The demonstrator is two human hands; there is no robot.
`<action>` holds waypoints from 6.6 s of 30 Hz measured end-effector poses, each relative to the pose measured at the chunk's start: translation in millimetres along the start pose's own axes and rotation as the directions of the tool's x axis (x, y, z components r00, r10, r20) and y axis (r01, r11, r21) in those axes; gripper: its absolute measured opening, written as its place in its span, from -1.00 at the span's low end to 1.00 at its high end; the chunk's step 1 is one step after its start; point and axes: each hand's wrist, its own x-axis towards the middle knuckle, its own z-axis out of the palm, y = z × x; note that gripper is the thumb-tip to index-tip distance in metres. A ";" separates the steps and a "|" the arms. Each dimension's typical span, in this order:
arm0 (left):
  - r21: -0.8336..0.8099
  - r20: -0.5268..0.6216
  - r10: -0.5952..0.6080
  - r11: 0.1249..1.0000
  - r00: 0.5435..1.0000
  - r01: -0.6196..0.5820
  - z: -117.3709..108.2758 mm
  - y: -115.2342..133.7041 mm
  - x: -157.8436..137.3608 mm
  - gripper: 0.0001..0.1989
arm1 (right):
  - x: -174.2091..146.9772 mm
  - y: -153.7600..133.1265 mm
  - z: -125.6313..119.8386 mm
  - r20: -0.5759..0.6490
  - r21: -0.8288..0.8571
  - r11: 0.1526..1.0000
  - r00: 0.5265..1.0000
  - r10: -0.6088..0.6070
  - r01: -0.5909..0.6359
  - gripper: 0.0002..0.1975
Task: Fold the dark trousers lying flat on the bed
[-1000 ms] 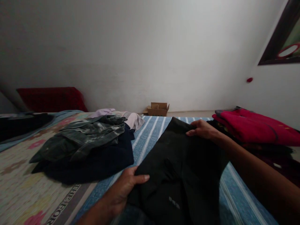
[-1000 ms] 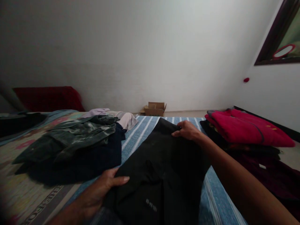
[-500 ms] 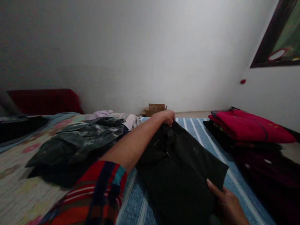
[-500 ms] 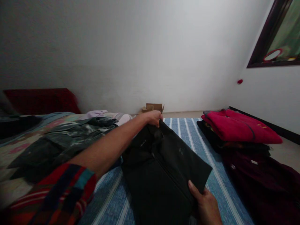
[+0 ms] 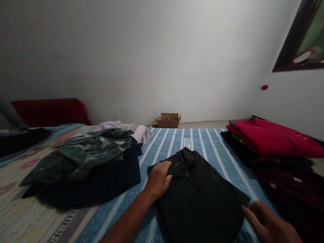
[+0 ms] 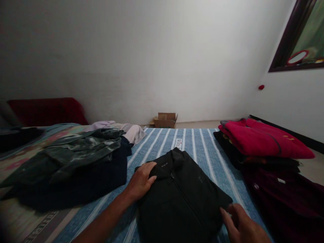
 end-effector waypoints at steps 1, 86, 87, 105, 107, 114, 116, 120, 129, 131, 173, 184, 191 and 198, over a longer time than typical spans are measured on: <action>0.010 -0.032 0.004 1.000 0.999 -0.004 2.4 -2.6 -4.9 -0.53 | 0.5 -12.8 -1.1 -0.089 -0.093 0.995 0.994 -0.055 0.047 -0.71; 0.012 0.148 -0.095 0.995 0.984 0.094 11.8 -48.6 26.2 -0.84 | 75.0 -124.6 110.6 0.433 -0.302 0.086 0.217 -0.875 0.949 -0.90; 0.020 0.142 -0.098 0.995 0.985 0.096 12.4 -48.2 26.1 -0.84 | 74.1 -125.1 110.5 0.417 -0.286 0.113 0.230 -0.880 0.951 -0.92; 0.113 0.047 -0.165 0.981 0.985 0.158 13.1 -43.3 28.0 -0.81 | 72.7 -127.3 127.7 0.256 -0.328 0.405 0.493 -0.832 0.854 -0.56; 0.169 0.053 -0.180 0.971 0.982 0.168 10.9 -38.1 26.4 -0.80 | 70.0 -126.2 126.7 0.231 -0.320 0.393 0.474 -0.850 0.862 -0.54; 0.205 -0.022 -0.081 0.975 0.996 0.084 -2.4 -5.4 27.8 -0.85 | 73.6 -105.1 108.5 0.013 -0.332 0.471 0.504 -0.864 0.817 -0.37; 0.143 -0.006 -0.075 0.987 0.997 0.075 -0.4 6.3 37.4 -0.86 | 78.6 -99.1 102.7 -0.029 -0.354 0.534 0.561 -0.827 0.768 -0.47; 0.015 0.184 -0.125 0.992 0.975 0.124 15.7 23.6 66.7 -0.86 | 84.7 -94.8 95.9 -0.031 -0.388 0.598 0.639 -0.769 0.701 -0.71; -0.104 0.269 -0.279 0.943 0.922 0.316 53.4 26.7 93.5 -0.73 | 88.9 -98.0 95.5 0.041 -0.532 0.527 0.642 -0.766 0.663 -0.86; -0.176 0.256 -0.292 0.923 0.922 0.341 58.6 27.6 91.7 -0.75 | 91.3 -95.1 98.6 0.019 -0.545 0.510 0.617 -0.787 0.666 -0.86; -0.390 -0.191 -0.414 0.864 0.890 0.318 91.2 36.9 106.8 -0.76 | 86.9 -96.9 105.5 0.067 -0.610 0.429 0.583 -0.810 0.667 -0.75; -0.336 -0.203 -0.266 0.923 0.942 0.188 34.8 20.9 50.0 -0.80 | 81.8 -98.8 103.1 0.060 -0.610 0.421 0.569 -0.820 0.671 -0.76; -0.099 -0.137 -0.081 0.993 0.987 0.068 26.4 27.1 -7.1 -0.80 | 80.8 -98.8 103.7 0.048 -0.617 0.400 0.540 -0.840 0.678 -0.77; -0.041 -0.003 -0.132 0.990 0.991 0.132 31.4 32.4 2.7 -0.64 | 85.6 -93.8 106.8 0.048 -0.611 0.404 0.541 -0.839 0.681 -0.81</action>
